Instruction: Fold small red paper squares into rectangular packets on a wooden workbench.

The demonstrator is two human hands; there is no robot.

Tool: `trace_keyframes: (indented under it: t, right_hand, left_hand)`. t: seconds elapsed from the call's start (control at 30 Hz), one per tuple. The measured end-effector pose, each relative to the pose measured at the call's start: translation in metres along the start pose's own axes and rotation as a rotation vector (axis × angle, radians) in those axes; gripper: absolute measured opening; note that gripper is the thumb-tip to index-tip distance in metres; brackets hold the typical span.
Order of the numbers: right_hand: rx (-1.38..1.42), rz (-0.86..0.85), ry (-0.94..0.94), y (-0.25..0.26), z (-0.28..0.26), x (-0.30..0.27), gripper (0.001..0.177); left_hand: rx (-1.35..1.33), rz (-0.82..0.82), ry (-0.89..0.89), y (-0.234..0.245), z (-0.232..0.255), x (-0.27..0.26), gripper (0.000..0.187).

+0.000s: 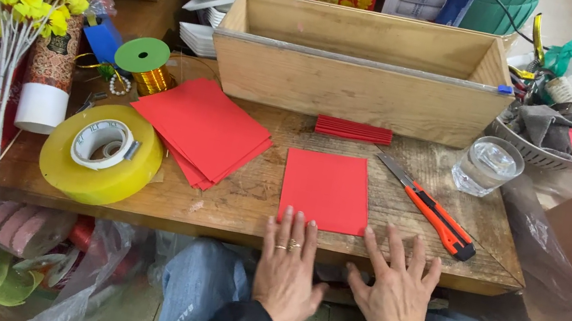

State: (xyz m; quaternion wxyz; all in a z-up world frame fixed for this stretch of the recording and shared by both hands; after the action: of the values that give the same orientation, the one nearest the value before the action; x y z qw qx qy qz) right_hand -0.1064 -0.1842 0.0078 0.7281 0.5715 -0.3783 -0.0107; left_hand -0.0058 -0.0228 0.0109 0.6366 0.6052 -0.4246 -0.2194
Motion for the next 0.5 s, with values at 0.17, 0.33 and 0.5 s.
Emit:
trace_keyframes:
  t: [0.17,0.33,0.5]
  right_hand:
    - [-0.051,-0.069,0.035,-0.011,0.002,-0.002,0.083]
    - [-0.041,-0.08,0.018,-0.002,-0.001,0.0,0.08]
    - [-0.058,-0.069,0.01,0.001,-0.002,-0.001,0.084]
  left_hand:
    - [-0.151,0.024,-0.062,-0.021,0.054,0.026,0.107]
    - [-0.058,-0.065,-0.104,-0.016,0.03,0.017,0.12]
    - [0.157,-0.162,0.007,-0.031,-0.037,-0.016,0.124]
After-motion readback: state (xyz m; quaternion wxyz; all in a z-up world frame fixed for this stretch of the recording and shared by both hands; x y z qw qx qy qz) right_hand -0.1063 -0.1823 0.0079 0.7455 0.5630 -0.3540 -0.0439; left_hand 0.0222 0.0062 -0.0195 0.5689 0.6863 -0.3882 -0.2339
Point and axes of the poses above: each hand's wrist, its own x-axis towards the middle knuckle, its own y-axis out of the back of the hand, z = x × y, the point moved 1 cm from there along x, towards the middle knuckle, and after that the axes turned 6 degrees about -y, right-handed, at the moved point
